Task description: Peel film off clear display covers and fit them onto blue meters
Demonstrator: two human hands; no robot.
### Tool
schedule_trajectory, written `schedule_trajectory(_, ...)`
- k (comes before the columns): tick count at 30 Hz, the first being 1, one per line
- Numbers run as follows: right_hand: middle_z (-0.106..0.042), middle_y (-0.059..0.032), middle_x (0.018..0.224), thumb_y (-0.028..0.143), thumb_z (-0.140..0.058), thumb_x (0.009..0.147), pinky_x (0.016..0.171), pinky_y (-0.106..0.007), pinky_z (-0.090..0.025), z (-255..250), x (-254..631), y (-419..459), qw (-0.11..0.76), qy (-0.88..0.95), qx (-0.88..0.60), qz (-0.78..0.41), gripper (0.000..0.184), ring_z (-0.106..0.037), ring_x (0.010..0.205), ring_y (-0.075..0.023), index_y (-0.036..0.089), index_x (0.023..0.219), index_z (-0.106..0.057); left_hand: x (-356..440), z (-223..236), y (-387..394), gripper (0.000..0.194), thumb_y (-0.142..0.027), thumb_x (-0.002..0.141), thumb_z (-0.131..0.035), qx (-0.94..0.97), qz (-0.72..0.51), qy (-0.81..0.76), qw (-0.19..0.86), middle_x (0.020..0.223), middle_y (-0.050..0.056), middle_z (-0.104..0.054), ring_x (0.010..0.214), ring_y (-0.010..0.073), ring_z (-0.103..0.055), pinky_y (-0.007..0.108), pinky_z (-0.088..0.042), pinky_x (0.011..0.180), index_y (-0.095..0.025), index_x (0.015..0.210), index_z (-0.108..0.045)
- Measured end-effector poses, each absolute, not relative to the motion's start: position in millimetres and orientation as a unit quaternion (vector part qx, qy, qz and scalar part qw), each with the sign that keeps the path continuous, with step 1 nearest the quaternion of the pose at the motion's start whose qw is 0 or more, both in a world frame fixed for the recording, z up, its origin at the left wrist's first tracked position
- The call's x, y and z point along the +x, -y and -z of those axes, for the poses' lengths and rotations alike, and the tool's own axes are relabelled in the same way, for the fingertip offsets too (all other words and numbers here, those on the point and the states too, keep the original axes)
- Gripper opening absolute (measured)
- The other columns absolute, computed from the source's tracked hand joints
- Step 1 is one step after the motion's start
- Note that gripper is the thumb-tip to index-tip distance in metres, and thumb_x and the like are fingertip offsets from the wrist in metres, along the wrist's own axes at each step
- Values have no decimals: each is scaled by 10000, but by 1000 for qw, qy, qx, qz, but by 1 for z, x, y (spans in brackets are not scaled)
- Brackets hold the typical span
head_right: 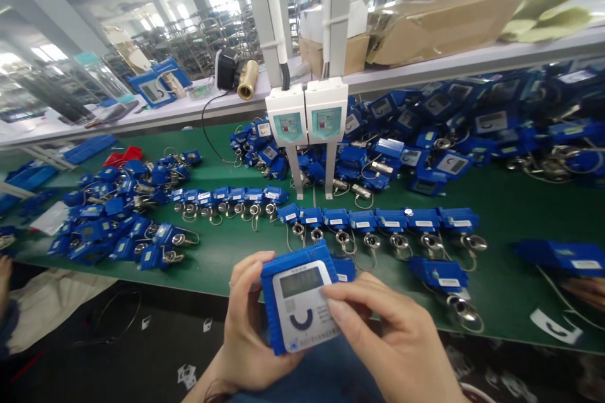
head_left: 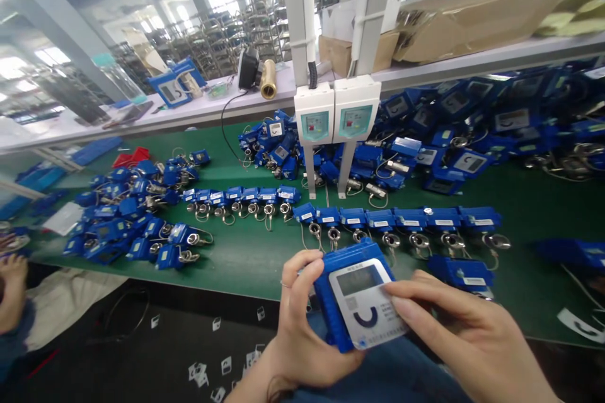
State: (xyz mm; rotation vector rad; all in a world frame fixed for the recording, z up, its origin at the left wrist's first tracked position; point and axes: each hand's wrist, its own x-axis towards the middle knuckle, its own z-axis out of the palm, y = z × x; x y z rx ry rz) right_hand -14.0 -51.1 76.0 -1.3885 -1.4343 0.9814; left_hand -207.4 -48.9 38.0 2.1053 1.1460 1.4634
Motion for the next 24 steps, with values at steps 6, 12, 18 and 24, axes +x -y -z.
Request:
schedule_trajectory(6,-568,-17,612,431,-664,745,513,-224,-520,-77,-15,52,431,587,-549,-410,195,-537,536,-146,258,748,-753,-206,-40,53,950,-220,543,-771,738,-517,-405,157,1272,169,-392,1215,328,-426,456,-463,963,-184,1355,-279)
schedule_trajectory(12,-571,-19,601,445,-663,742,511,-217,-520,-80,-18,52,431,599,-548,-392,199,-548,541,-151,268,724,-753,-206,-41,55,909,-221,561,-762,733,-523,-403,161,1275,176,-370,1213,328,-425,483,-447,971,-193,1332,-283)
schedule_trajectory(18,-615,-30,612,396,-658,756,491,-215,-523,-77,-17,50,434,634,-529,-361,168,-585,550,-165,264,722,-755,-208,-44,54,734,-166,517,-751,740,-516,-403,152,1273,151,-387,1213,323,-432,484,-441,965,-235,1154,-394)
schedule_trajectory(24,-625,-15,608,335,-646,783,467,-192,-501,-71,-14,49,455,653,-503,-337,116,-594,539,-148,283,774,-750,-211,-48,51,631,-218,523,-752,757,-498,-402,133,1248,147,-414,1180,324,-466,479,-460,944,-227,1065,-428)
